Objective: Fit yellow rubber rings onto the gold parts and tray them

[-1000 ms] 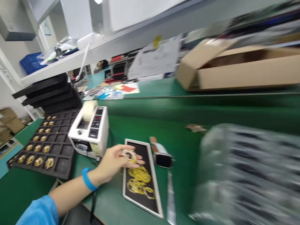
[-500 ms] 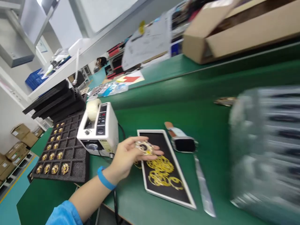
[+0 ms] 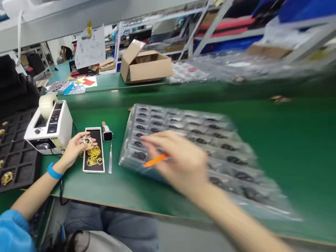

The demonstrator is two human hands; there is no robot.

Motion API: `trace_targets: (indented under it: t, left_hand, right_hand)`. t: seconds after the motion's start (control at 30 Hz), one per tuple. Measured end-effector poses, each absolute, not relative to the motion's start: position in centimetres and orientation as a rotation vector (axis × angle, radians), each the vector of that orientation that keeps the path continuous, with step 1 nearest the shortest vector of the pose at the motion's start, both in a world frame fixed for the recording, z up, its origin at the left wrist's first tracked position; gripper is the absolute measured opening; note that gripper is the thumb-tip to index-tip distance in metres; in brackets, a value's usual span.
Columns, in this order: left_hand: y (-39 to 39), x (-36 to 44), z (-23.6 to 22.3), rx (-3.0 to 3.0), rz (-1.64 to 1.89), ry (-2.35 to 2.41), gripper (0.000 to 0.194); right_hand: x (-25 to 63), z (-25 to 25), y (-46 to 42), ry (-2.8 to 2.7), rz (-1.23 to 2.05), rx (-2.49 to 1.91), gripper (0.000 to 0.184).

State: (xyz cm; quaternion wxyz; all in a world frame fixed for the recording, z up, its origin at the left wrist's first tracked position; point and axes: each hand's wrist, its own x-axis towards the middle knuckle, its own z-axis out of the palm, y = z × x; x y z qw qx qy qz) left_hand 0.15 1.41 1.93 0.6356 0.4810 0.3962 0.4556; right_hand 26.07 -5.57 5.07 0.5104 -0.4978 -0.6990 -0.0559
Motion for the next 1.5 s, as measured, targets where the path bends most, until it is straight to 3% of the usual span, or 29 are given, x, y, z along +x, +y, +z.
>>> trace_targets:
  t: [0.23, 0.47, 0.73, 1.03, 1.17, 1.5]
  left_hand:
    - [0.9, 0.2, 1.5, 1.116, 1.036, 0.808, 0.023]
    - [0.6, 0.5, 1.2, 1.173, 1.084, 0.844, 0.029]
    - [0.2, 0.7, 1.2, 1.491, 1.149, 0.967, 0.030]
    - [-0.1, 0.9, 1.7, 1.229, 1.105, 0.855, 0.026]
    - [-0.3, 0.7, 2.1, 1.080, 1.043, 0.711, 0.042]
    - [-0.5, 0.6, 1.9, 1.214, 0.956, 0.626, 0.046]
  right_hand:
    - [17.2, 4.0, -2.7, -1.647, 0.433, -1.147, 0.018]
    - [16.4, 2.7, -0.1, -1.552, 0.909, -1.164, 0.028]
    - [16.3, 2.4, -0.5, -1.546, 0.968, -1.075, 0.030]
    - [16.7, 2.0, -0.6, -1.401, 0.980, -1.179, 0.031]
    - [17.0, 2.3, -0.7, -1.392, 0.911, -1.174, 0.026]
    - [17.3, 2.6, -0.7, -1.429, 0.916, -1.121, 0.013]
